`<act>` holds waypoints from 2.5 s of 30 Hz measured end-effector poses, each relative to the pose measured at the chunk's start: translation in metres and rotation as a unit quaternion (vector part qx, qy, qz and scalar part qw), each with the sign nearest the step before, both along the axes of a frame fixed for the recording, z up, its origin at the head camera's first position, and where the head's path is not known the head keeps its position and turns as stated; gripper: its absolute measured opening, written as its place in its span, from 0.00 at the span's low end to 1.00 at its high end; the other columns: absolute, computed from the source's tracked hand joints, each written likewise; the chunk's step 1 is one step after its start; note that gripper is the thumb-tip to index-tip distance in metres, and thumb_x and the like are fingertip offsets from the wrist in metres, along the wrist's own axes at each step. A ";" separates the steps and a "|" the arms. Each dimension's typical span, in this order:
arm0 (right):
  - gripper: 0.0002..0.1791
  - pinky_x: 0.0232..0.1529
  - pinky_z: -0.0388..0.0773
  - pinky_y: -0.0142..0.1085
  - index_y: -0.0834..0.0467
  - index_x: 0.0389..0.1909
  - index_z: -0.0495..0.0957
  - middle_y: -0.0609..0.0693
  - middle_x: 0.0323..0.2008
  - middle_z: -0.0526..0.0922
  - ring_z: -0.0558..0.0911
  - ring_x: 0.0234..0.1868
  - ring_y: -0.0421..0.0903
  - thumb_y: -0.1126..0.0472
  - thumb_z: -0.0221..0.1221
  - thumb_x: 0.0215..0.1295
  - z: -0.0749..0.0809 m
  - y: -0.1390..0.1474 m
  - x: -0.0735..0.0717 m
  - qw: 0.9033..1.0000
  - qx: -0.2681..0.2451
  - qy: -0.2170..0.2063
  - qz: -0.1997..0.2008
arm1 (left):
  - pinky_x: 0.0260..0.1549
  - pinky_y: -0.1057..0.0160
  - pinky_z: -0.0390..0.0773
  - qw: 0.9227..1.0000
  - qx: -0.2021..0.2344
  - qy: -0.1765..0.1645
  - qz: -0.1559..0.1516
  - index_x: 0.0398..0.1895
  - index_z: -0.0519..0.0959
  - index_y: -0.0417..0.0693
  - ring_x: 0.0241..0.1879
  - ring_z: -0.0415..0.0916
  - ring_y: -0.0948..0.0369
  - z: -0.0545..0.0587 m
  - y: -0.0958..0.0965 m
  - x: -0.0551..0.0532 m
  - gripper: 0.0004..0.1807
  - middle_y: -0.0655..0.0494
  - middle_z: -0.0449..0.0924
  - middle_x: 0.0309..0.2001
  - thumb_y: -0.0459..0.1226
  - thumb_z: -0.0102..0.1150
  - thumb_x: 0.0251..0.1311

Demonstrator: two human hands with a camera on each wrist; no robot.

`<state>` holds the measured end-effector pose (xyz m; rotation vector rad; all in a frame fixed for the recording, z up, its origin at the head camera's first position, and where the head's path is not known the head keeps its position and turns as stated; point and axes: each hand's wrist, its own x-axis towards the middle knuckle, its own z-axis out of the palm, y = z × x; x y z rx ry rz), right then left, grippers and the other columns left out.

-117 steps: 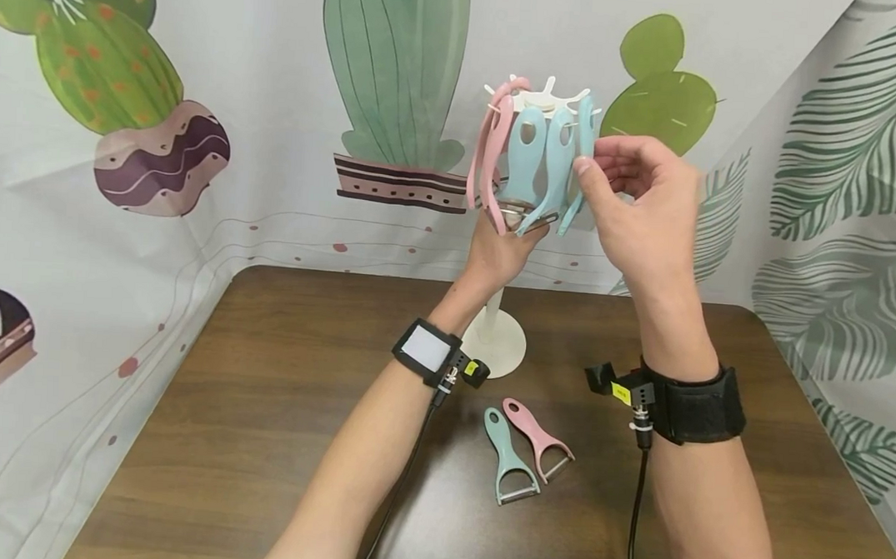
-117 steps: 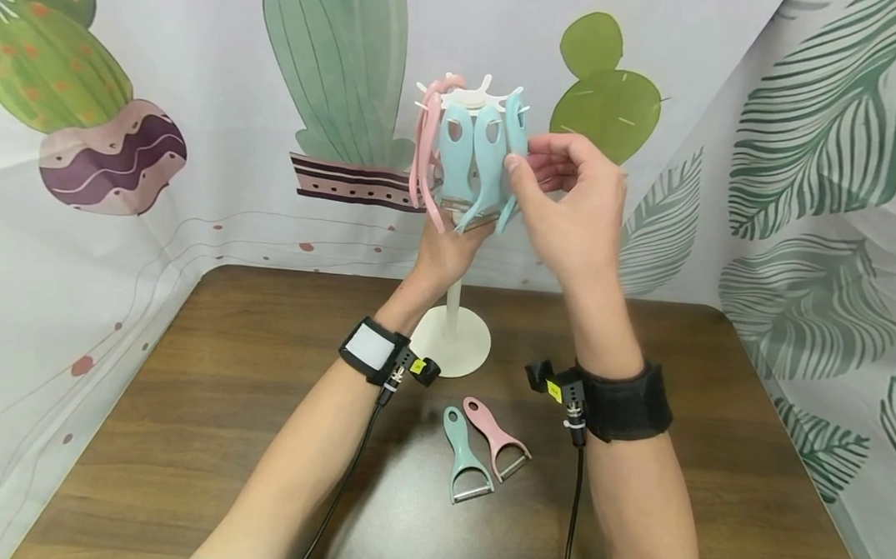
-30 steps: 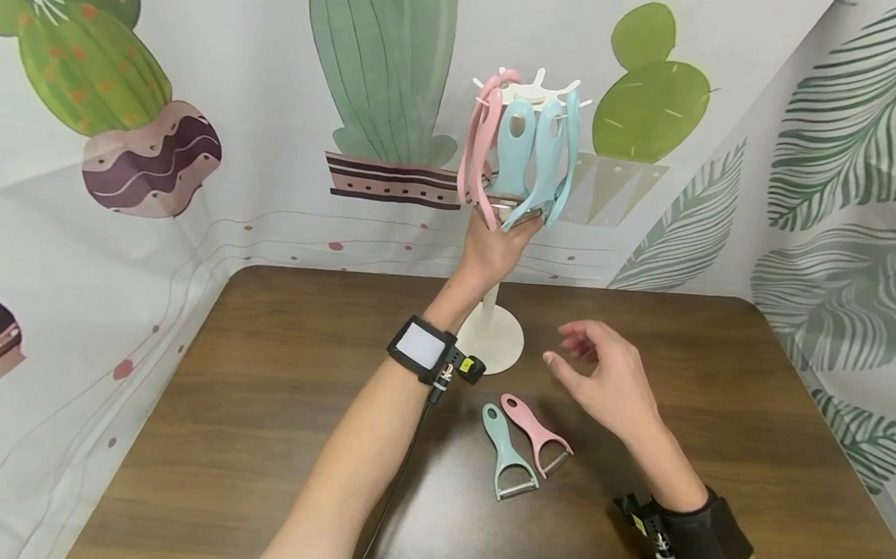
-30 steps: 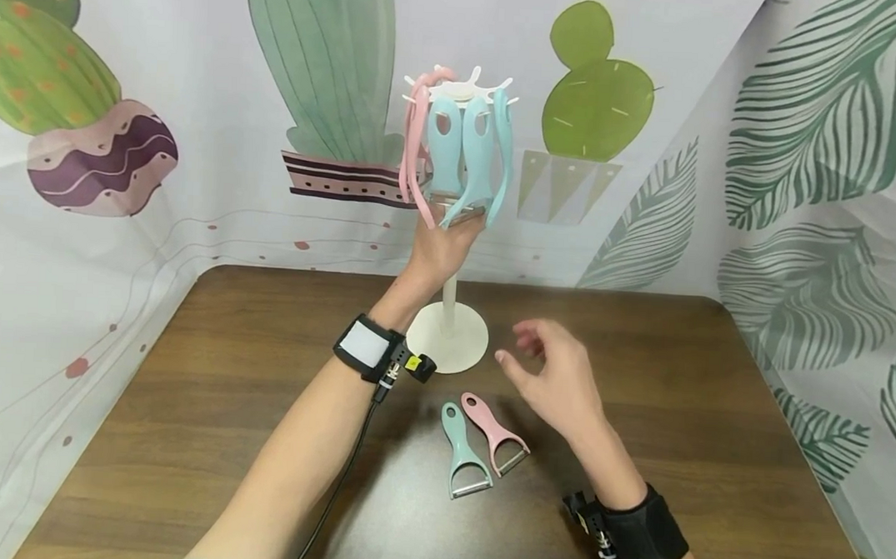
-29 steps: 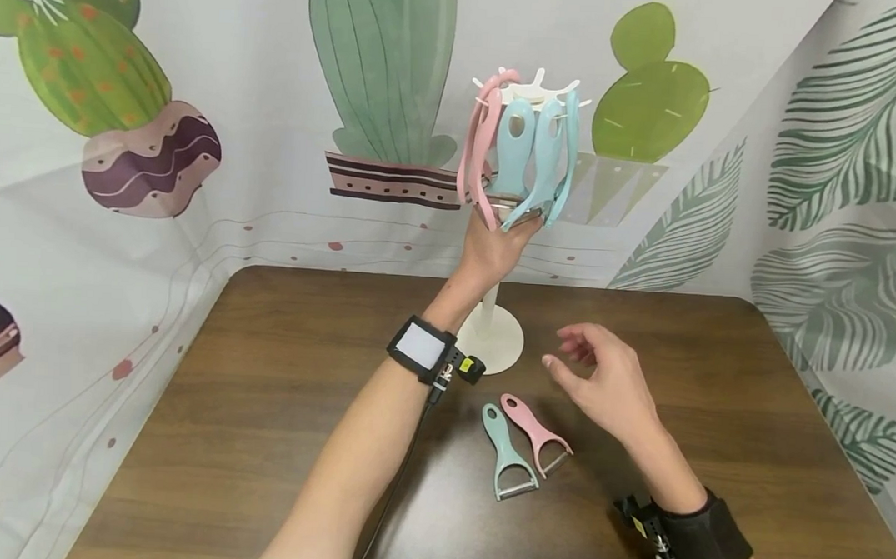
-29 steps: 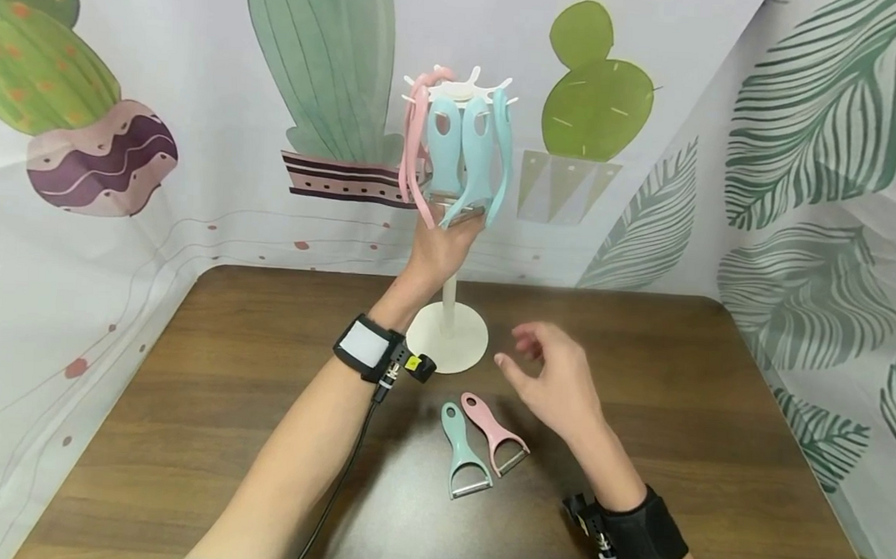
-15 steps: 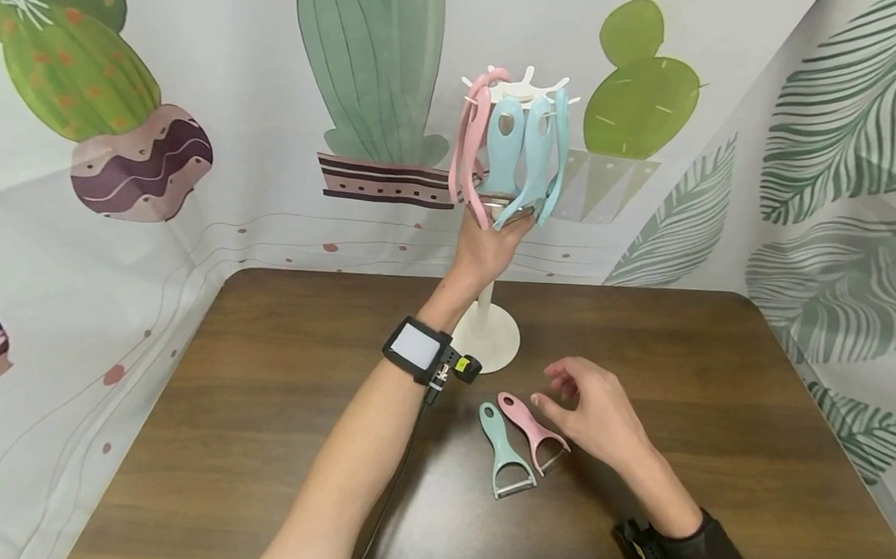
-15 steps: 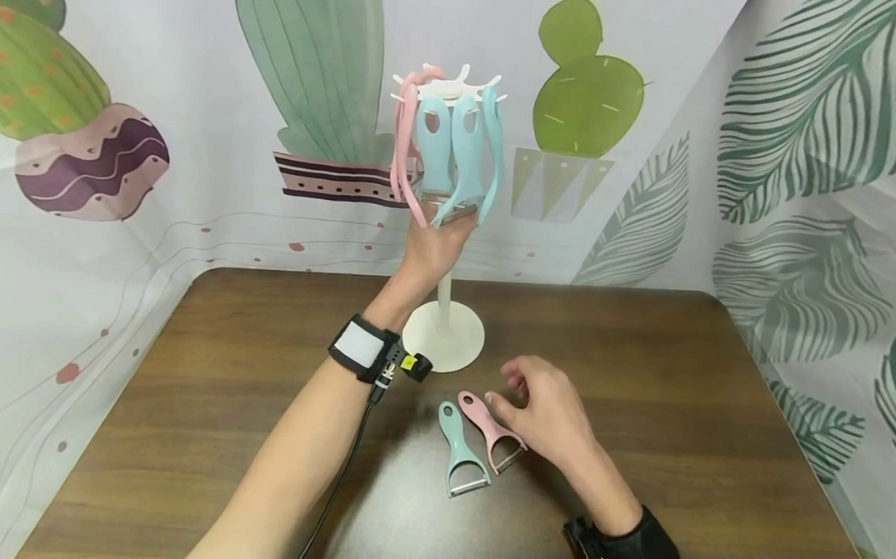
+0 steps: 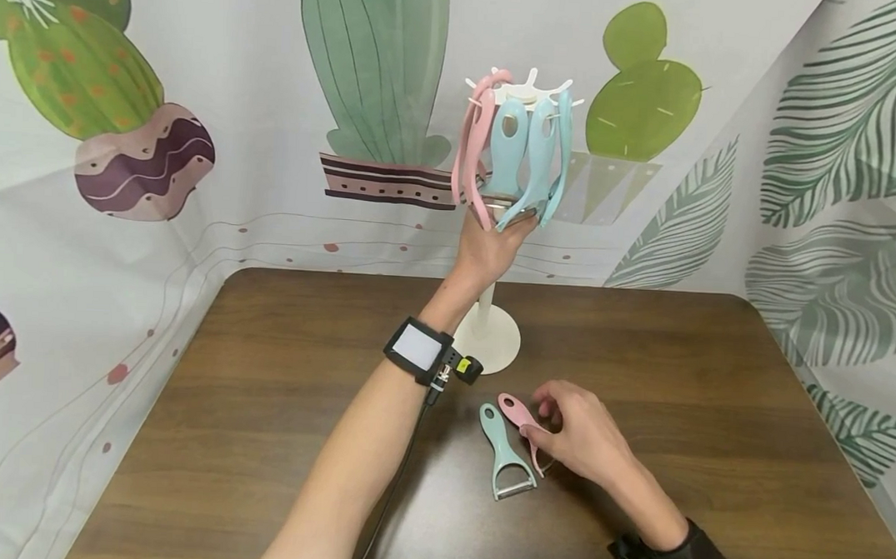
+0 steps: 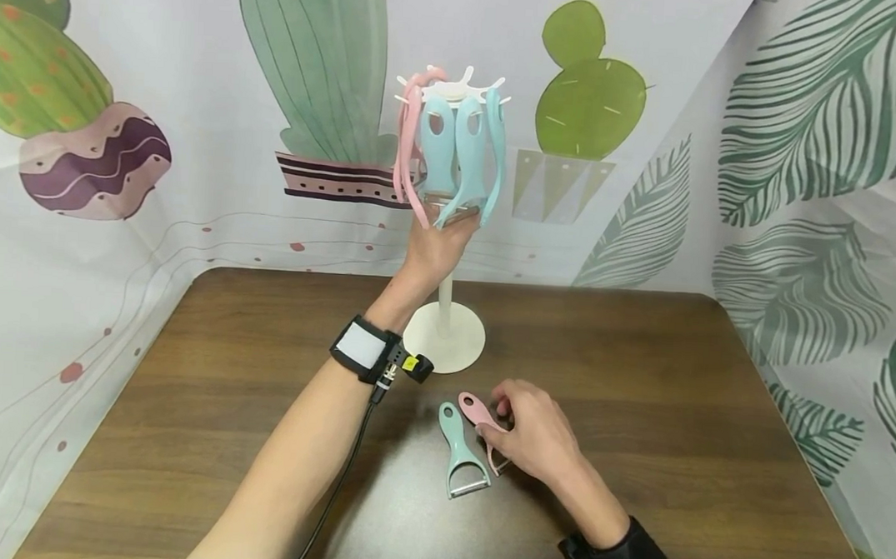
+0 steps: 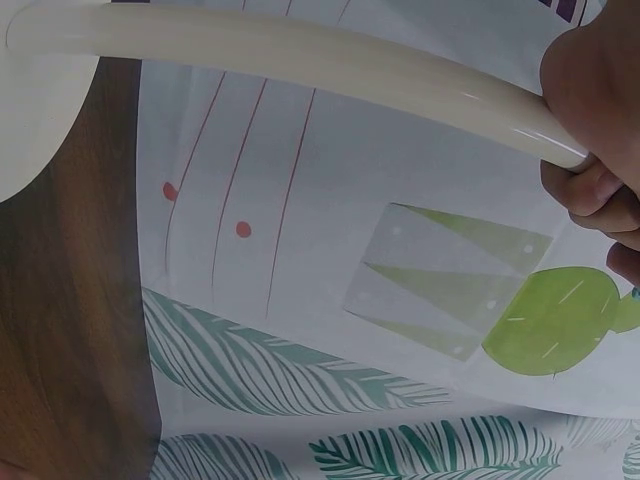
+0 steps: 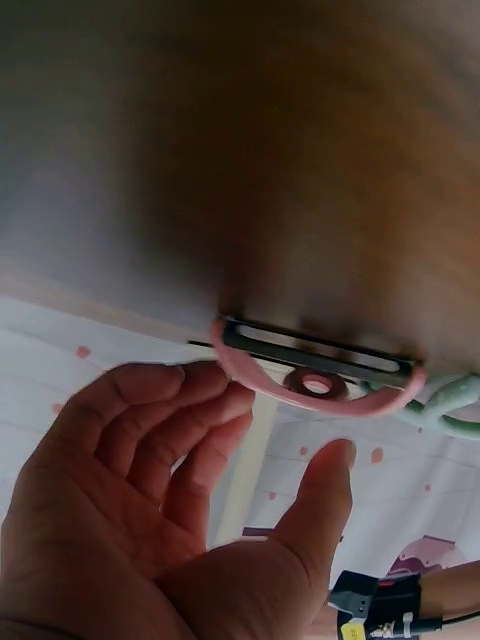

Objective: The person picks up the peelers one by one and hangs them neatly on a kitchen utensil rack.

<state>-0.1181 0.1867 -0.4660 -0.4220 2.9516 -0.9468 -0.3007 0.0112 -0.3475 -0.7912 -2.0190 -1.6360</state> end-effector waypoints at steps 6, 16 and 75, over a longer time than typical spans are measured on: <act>0.15 0.31 0.72 0.34 0.53 0.39 0.84 0.42 0.30 0.80 0.77 0.29 0.40 0.59 0.79 0.53 -0.001 -0.003 0.000 1.000 0.009 -0.019 0.002 | 0.65 0.69 0.66 1.000 -0.001 0.003 -0.007 0.70 0.67 0.34 0.62 0.75 0.54 0.000 -0.001 0.001 0.30 0.42 0.76 0.64 0.28 0.66 0.67; 0.15 0.29 0.70 0.33 0.50 0.35 0.83 0.38 0.25 0.78 0.73 0.25 0.35 0.60 0.80 0.50 -0.004 -0.005 0.001 0.999 0.018 -0.027 0.004 | 0.66 0.69 0.65 1.000 -0.005 0.018 -0.003 0.69 0.67 0.33 0.64 0.75 0.54 0.000 0.000 0.001 0.30 0.41 0.77 0.64 0.28 0.65 0.67; 0.10 0.33 0.74 0.37 0.56 0.40 0.85 0.47 0.30 0.85 0.81 0.32 0.45 0.63 0.72 0.59 0.041 0.019 -0.024 0.993 -0.070 0.049 -0.086 | 0.62 0.67 0.68 1.000 0.001 0.014 0.001 0.68 0.68 0.35 0.57 0.75 0.56 -0.001 -0.001 0.000 0.28 0.43 0.78 0.61 0.30 0.64 0.67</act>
